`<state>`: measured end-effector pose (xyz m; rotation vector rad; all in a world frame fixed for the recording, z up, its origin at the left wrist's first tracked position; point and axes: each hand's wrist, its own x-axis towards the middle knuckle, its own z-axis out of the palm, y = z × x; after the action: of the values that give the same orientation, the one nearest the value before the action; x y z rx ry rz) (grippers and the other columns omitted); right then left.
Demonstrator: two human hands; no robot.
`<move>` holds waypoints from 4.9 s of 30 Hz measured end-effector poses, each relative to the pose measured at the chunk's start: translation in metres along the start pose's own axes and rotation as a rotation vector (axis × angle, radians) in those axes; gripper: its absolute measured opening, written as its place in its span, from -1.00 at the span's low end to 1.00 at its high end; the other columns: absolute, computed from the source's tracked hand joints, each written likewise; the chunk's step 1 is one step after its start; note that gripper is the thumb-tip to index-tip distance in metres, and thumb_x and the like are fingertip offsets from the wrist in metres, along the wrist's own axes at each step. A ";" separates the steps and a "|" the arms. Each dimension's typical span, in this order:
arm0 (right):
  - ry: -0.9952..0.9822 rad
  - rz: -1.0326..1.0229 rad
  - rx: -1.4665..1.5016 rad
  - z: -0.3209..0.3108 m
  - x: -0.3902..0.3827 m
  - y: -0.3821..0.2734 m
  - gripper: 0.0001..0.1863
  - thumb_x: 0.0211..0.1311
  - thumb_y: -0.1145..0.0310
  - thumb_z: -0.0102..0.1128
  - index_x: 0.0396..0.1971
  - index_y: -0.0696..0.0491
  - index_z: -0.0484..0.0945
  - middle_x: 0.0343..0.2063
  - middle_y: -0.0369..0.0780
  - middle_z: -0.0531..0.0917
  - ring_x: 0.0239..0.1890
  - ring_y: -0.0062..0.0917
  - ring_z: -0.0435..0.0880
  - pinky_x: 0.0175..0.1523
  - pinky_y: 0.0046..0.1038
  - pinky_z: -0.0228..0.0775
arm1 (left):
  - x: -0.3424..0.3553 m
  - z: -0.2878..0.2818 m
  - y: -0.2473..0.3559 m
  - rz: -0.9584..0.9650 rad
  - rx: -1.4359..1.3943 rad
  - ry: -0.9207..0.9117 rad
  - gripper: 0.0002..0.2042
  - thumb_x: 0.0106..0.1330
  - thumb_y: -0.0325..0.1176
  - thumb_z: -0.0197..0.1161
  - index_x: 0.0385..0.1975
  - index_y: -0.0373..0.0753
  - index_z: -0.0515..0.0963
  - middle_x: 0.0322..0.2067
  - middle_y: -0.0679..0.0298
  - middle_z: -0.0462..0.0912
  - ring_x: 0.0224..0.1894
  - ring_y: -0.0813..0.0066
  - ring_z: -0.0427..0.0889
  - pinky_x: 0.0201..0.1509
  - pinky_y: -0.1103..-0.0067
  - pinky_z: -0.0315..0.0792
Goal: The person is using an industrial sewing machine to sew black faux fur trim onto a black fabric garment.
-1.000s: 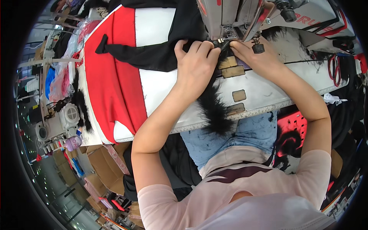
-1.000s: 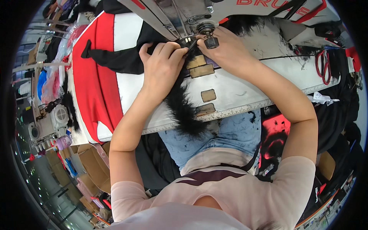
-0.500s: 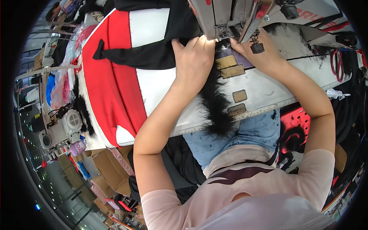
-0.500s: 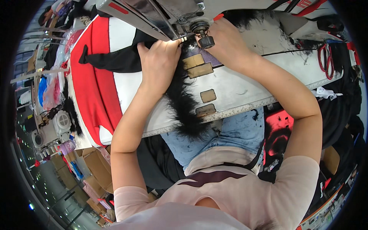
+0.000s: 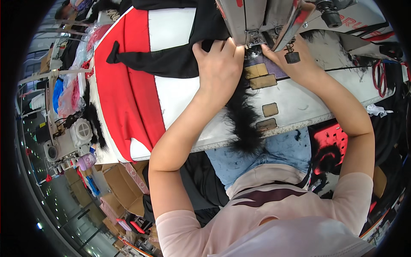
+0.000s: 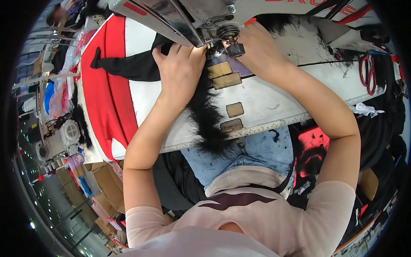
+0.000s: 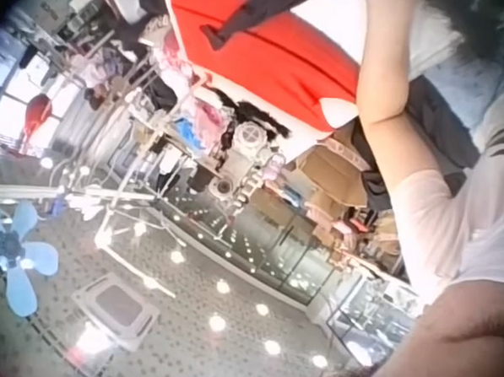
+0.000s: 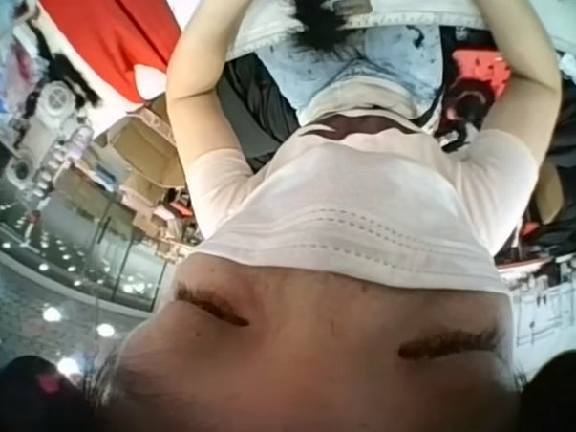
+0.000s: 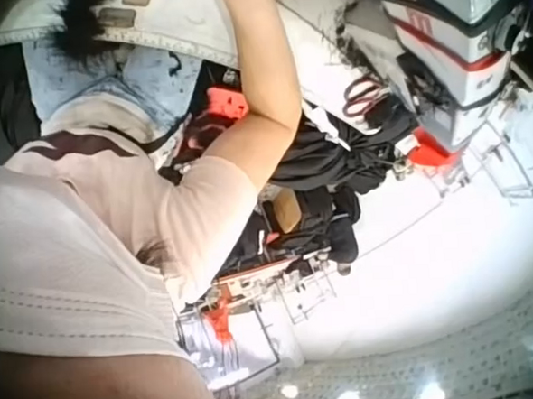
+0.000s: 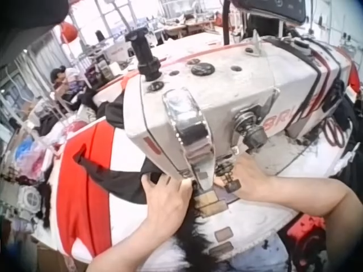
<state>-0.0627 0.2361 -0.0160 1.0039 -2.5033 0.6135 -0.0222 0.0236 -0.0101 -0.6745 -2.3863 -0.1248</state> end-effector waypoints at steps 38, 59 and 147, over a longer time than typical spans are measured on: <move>0.011 -0.217 -0.059 -0.015 0.003 -0.001 -0.60 0.10 0.34 0.35 0.01 -0.14 0.60 -0.40 -0.22 0.64 -0.24 -0.23 0.56 -0.15 -0.25 0.40 | -0.001 -0.015 0.006 -0.106 -0.203 -0.040 -0.84 0.19 -0.30 0.34 -0.28 -0.14 0.57 -0.36 0.34 0.59 -0.29 0.35 0.57 0.11 0.20 0.22; -0.011 -0.209 -0.203 -0.023 -0.001 0.008 -0.70 0.00 0.42 0.37 -0.19 -0.02 0.64 -0.45 -0.18 0.61 -0.31 -0.23 0.57 -0.09 -0.20 0.44 | -0.021 -0.073 -0.009 0.123 0.150 -0.209 -0.80 0.08 -0.40 0.25 -0.27 -0.02 0.62 -0.45 0.39 0.50 -0.17 0.41 0.50 0.21 0.34 0.20; -0.077 -0.373 -0.348 -0.022 -0.006 -0.016 -0.59 -0.05 0.39 0.23 -0.09 0.12 0.58 -0.06 -0.20 0.63 -0.06 -0.39 0.60 0.09 -0.25 0.43 | -0.003 -0.024 -0.010 0.097 -0.027 -0.092 -0.91 0.07 -0.44 0.22 -0.43 -0.12 0.49 -0.42 0.37 0.46 -0.23 0.51 0.53 0.25 0.30 0.19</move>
<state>-0.0430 0.2403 0.0030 1.3218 -2.2855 0.0268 -0.0112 0.0077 0.0075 -0.8231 -2.4377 -0.0866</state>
